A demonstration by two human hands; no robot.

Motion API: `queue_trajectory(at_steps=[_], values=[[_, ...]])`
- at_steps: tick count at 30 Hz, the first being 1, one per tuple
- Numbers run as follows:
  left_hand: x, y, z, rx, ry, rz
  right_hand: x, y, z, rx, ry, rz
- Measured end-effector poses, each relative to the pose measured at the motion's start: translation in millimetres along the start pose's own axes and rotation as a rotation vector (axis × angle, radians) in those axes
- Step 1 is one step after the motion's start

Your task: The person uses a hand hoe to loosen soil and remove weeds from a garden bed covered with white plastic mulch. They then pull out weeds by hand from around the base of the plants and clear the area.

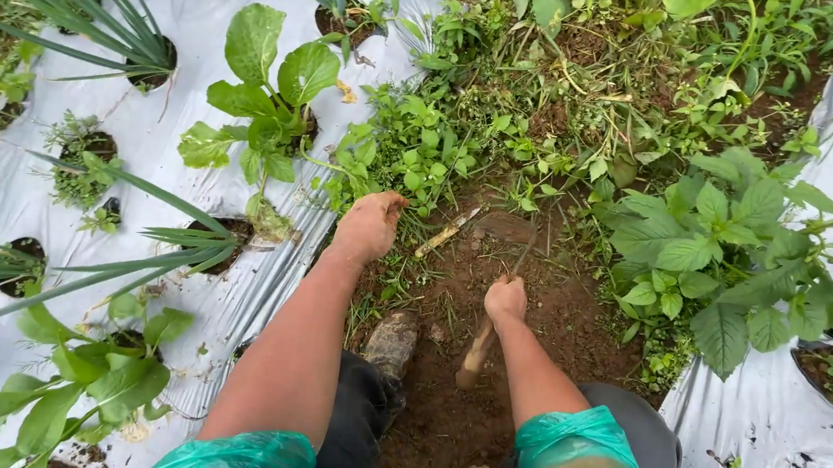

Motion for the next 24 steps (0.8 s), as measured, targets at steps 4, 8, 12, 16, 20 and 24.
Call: queue_trajectory(at_steps=[4, 8, 12, 16, 20, 24], values=[[15, -11, -12, -0.069, -0.001, 0.024, 34, 10, -23, -0.078, 0.067, -0.034], [-18, 10, -44, -0.166, 0.008, 0.039, 43, 14, -37, 0.057, 0.042, 0.029], [-98, 72, -77, -0.165, -0.093, -0.162, 93, -38, -91, 0.249, -0.125, 0.176], [-113, 105, -48, -0.234, 0.011, -0.18, 78, -24, -98, 0.304, -0.298, 0.129], [-124, 128, -25, -0.294, 0.075, -0.208, 68, 10, -108, 0.313, -0.347, -0.056], [-93, 110, 17, -0.257, 0.159, -0.244, 87, 18, -151, 0.218, -0.352, -0.163]])
Point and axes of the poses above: each hand's wrist, its own x-axis away from the middle knuckle, its own y-axis out of the palm, z = x × y, the point moved 1 cm from there along -x, towards the middle knuckle, and after that the axes turned 9 degrees about -y, right-handed, at the moved point
